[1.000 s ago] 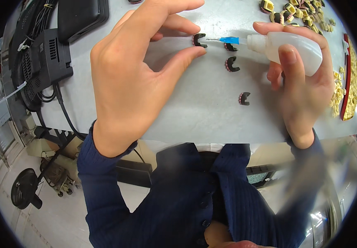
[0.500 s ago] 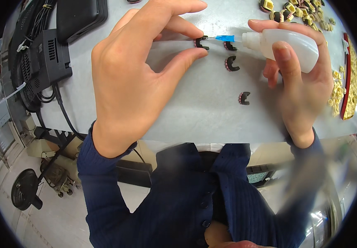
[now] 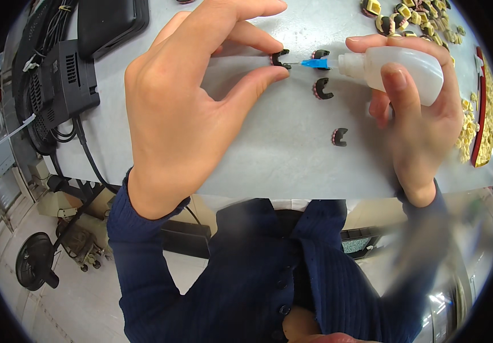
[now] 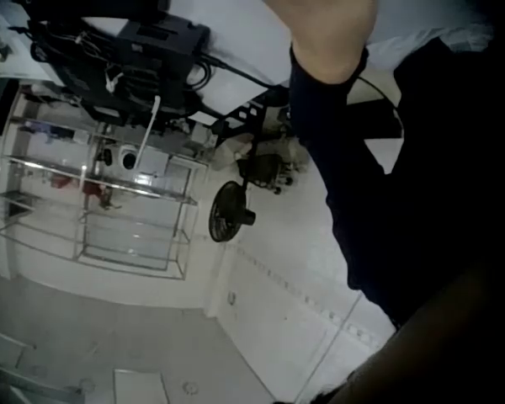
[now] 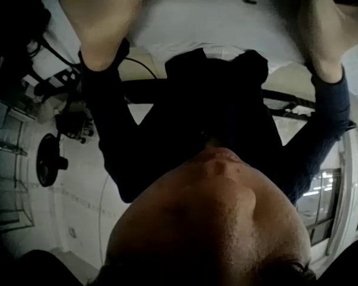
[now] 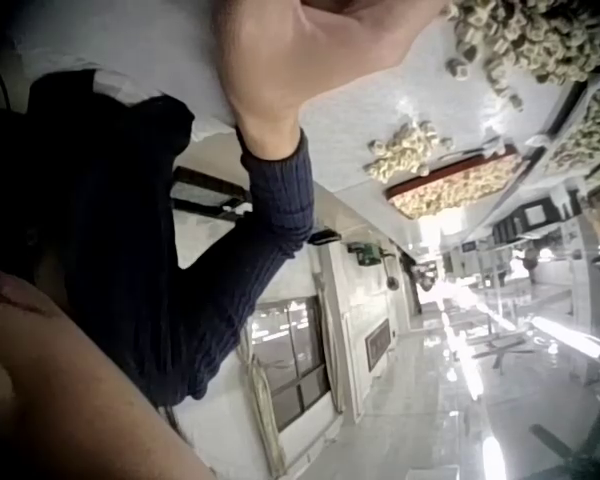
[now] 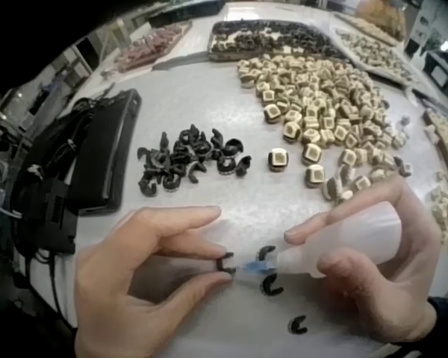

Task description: Assembling small black plastic C-shaped components onto gold-colored bases using glue.

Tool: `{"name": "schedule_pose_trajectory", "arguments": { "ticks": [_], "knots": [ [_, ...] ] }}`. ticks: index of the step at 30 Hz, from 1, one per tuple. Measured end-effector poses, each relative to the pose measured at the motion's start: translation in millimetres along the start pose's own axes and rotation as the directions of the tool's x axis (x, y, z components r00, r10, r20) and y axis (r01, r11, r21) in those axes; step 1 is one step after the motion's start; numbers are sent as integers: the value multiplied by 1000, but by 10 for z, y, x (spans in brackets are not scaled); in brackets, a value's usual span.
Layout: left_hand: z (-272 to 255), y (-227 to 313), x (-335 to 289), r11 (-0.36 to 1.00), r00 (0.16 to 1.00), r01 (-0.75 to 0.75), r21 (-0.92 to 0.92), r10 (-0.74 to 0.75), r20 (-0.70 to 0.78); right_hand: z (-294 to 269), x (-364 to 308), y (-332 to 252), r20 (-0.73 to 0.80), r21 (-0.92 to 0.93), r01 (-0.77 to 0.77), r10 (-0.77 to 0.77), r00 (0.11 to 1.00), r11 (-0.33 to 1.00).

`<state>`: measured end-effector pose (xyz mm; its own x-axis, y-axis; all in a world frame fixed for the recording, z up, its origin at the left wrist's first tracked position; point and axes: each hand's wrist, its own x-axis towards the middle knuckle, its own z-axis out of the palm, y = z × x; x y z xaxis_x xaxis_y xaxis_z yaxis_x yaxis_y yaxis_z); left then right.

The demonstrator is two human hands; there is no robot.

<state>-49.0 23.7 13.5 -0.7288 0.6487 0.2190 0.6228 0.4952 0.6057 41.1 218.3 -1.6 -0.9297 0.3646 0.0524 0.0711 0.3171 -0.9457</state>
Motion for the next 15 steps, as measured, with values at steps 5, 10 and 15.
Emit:
{"name": "schedule_pose_trajectory", "arguments": {
  "ticks": [5,10,15],
  "knots": [
    [18,-24,3,999,999,-32,-19,32,-16,-13,-4,9,-11,3,-4,4,1000,1000],
    [22,-63,-15,998,998,-54,-24,53,-34,-13,-4,53,-18,44,14,-13,1000,999],
    [2,-94,-31,996,995,-85,-35,83,-53,-45,18,50,-17,47,55,-54,998,997]
  ]
}}
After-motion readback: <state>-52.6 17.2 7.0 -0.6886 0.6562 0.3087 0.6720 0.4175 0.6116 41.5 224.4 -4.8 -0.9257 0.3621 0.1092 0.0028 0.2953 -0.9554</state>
